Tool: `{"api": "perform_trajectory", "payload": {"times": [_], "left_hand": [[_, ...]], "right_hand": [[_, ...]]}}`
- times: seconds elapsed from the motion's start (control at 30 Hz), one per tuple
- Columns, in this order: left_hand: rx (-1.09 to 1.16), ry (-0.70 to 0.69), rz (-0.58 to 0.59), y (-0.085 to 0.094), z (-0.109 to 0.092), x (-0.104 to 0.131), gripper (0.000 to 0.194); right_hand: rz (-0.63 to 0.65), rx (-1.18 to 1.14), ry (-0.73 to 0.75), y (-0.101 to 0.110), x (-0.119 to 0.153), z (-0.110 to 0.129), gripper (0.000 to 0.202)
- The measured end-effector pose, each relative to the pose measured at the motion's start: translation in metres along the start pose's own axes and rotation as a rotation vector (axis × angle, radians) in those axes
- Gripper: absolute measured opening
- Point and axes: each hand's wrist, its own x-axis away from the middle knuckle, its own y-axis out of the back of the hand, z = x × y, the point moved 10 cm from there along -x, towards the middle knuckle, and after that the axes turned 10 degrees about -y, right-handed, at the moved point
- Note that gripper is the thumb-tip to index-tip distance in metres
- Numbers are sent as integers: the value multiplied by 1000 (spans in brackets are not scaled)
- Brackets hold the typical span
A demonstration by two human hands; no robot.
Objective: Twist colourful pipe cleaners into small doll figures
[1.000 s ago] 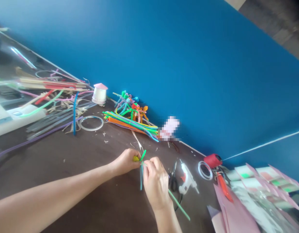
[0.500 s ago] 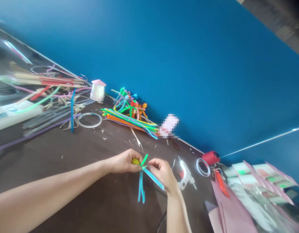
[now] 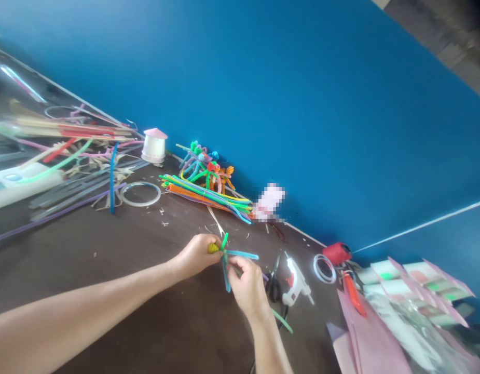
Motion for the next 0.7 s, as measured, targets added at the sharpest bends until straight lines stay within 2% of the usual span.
{"api": "perform_trajectory", "payload": {"times": [0.1,0.2,0.33,0.43,0.5,0.57,0.7], "left_hand": [[-80,-54,-13,1,-2,0,10],[-133,-131,-3,0,-9,1,10],[-155,-236,96,-8,-24,2,11],[-126,-313,187,-15,-34,4,12],[-84,-338,246,-19,-37,5,11],[-10,-312,298,-23,-36,7,11],[316,-99,394,-35,-24,13,13]], "right_hand": [[-90,245,59,1,7,10,16],[-134,378,87,3,11,19,15],[-204,350,116,17,13,27,18],[-184,202,80,25,8,21,17],[-119,74,21,24,3,9,16],[7,-75,-54,17,-3,-5,16],[373,-390,-281,-16,-4,-36,17]]}}
